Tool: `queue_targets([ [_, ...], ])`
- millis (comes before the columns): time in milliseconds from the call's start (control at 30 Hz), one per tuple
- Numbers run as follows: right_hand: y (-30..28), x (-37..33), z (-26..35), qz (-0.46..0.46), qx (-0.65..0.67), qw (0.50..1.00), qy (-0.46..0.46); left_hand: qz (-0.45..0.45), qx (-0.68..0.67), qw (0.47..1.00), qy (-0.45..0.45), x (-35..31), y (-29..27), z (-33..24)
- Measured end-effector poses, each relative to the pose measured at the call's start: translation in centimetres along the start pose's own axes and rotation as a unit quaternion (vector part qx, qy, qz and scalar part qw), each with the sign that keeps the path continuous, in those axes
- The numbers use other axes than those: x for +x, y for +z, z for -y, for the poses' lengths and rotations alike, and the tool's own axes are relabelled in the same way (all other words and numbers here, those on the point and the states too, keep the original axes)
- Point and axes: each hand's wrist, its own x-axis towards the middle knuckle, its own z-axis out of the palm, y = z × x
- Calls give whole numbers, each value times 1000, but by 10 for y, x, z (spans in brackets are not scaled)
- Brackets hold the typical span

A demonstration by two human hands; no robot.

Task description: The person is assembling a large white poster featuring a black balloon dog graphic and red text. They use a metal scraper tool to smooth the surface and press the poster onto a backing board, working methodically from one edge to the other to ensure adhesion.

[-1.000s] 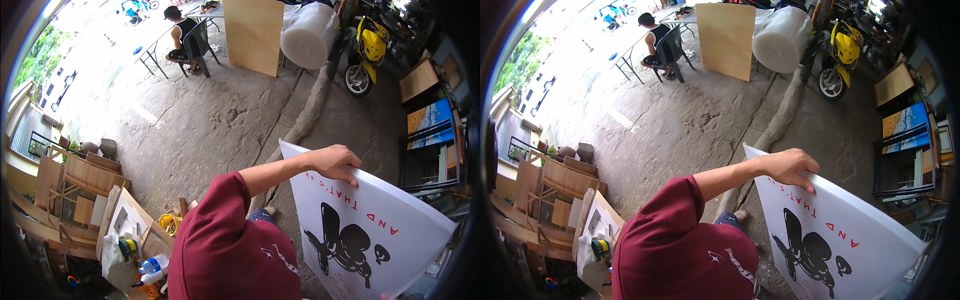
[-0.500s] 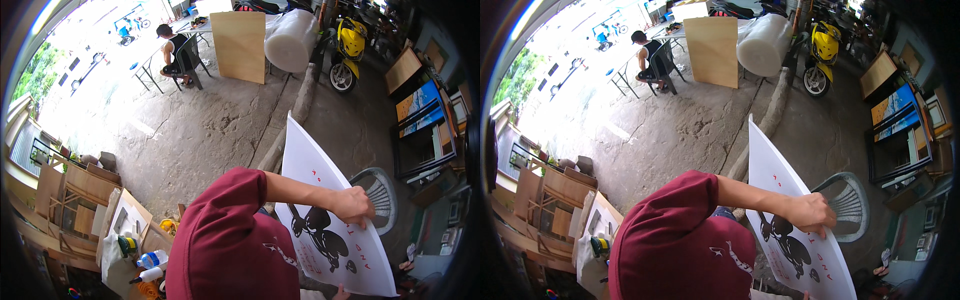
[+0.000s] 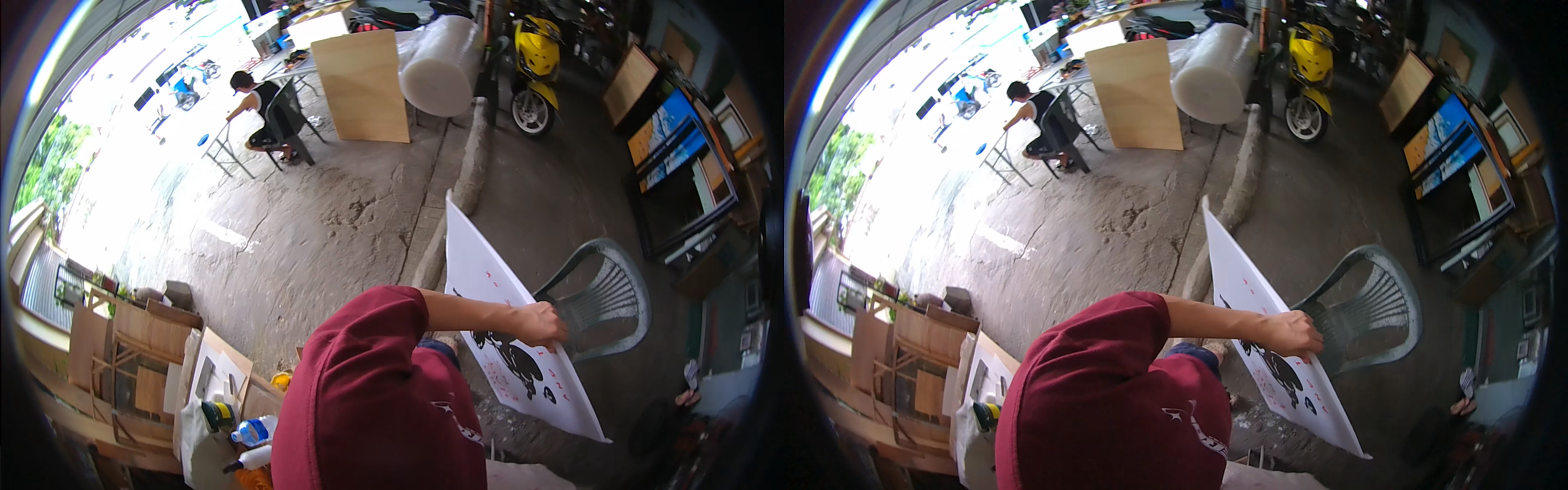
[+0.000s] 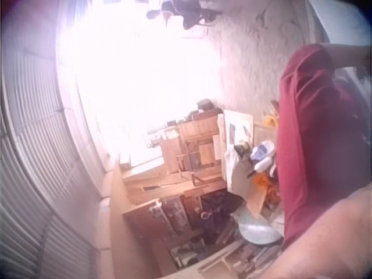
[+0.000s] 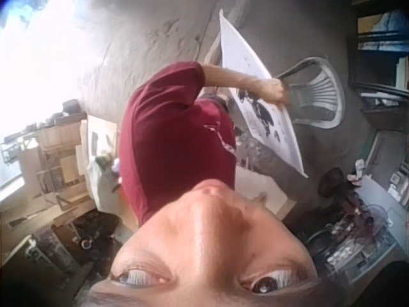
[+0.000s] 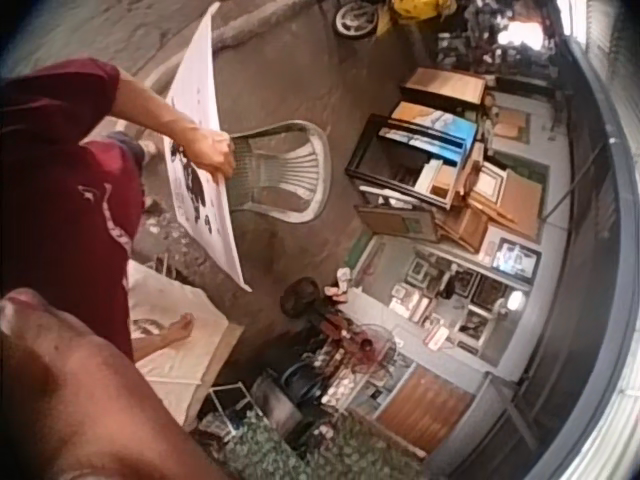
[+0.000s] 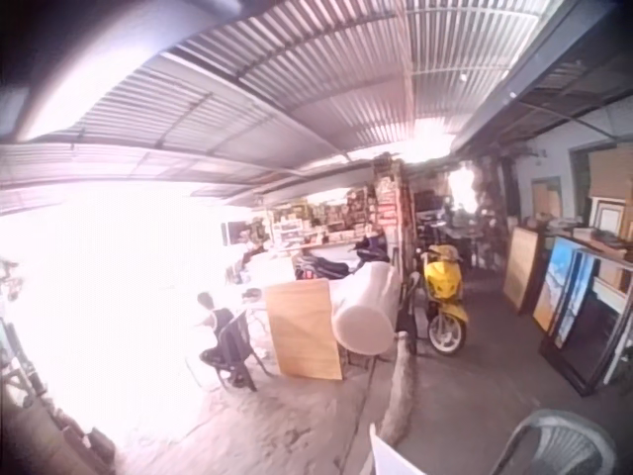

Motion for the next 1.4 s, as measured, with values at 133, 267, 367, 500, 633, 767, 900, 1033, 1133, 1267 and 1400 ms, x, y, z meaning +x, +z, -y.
queue_targets([
  [133, -7, -75, -117, -94, -183, 961, -186, 49, -19, 998, -31, 1, 23, 11],
  [267, 2, -163, -39, -143, 36, 976, 159, 106, 6, 989, -108, 8, 10, -8],
  [367, 12, -198, 41, -221, 110, 917, 313, 120, 4, 991, -58, 18, 16, -19],
  [500, 51, -250, 70, -248, -33, 898, 362, 172, -28, 984, -30, 43, 26, -24],
  [633, 63, -255, 100, -253, -109, 876, 395, 246, -31, 969, 4, 48, 30, -39],
  [767, 55, -233, 70, -354, -111, 855, 362, 319, -39, 947, 23, 65, 46, -52],
  [900, 25, -172, 38, -295, -88, 876, 371, 327, -74, 937, 103, 120, 97, -96],
  [1033, 9, -131, 20, -235, -225, 853, 408, 299, -88, 940, 140, 178, 157, -141],
  [1133, 7, -124, -11, -194, -193, 863, 425, 351, -74, 922, 148, 205, 172, -166],
  [1267, -8, -142, -12, -209, -20, 867, 451, 403, -75, 899, 154, 215, 181, -157],
  [1400, -15, -171, -21, -242, 119, 826, 495, 491, -134, 850, 138, 228, 186, -157],
])
